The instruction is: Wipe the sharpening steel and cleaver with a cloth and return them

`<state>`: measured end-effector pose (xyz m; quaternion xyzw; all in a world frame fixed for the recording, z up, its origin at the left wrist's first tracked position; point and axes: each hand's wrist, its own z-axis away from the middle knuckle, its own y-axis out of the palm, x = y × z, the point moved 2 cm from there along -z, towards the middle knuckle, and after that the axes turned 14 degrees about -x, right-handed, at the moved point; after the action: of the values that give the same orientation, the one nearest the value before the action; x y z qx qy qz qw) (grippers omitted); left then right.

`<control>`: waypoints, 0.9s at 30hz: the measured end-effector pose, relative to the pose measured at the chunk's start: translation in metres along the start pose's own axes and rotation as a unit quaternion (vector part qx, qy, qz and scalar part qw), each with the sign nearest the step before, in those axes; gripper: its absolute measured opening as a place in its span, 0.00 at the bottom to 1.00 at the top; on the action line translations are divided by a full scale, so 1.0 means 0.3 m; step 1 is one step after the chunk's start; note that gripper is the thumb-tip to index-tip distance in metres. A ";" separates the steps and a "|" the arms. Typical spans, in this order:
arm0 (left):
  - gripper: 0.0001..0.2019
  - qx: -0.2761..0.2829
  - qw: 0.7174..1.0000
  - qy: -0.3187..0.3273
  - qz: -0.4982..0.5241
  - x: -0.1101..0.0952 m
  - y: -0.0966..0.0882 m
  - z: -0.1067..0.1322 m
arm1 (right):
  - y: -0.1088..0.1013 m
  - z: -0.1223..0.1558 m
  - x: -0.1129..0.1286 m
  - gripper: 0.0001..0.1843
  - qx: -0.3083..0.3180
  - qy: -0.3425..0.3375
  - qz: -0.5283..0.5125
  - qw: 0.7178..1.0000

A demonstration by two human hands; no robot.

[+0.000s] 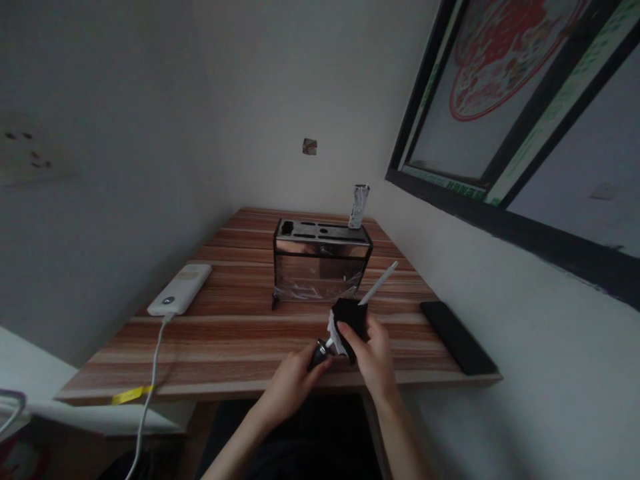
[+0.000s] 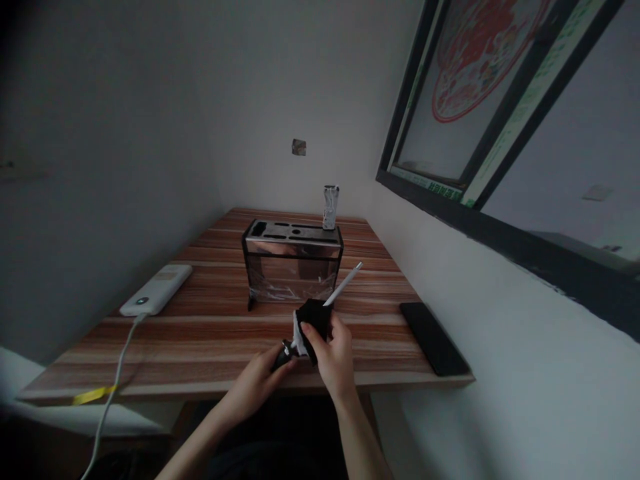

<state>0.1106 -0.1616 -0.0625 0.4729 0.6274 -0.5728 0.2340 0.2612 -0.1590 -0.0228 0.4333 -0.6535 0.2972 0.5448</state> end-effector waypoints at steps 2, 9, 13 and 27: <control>0.09 0.006 1.000 0.004 -0.006 0.003 0.002 0.000 | -0.019 -0.027 0.009 0.19 -0.021 -0.008 -0.004 1.000; 0.10 0.018 0.999 0.003 -0.043 0.007 0.006 0.003 | -0.106 -0.142 0.050 0.18 -0.100 -0.060 -0.023 0.993; 0.10 0.018 0.998 0.013 -0.064 0.003 0.004 0.008 | -0.155 -0.194 0.082 0.17 -0.155 -0.093 -0.027 0.983; 0.10 0.027 0.997 0.022 -0.070 0.003 0.002 0.011 | -0.158 -0.193 0.085 0.18 -0.244 -0.116 -0.075 0.960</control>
<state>0.1099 -0.1645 -0.0641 0.4462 0.6483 -0.5942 0.1662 0.3290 -0.1368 0.0113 0.3665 -0.7309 0.0348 0.5747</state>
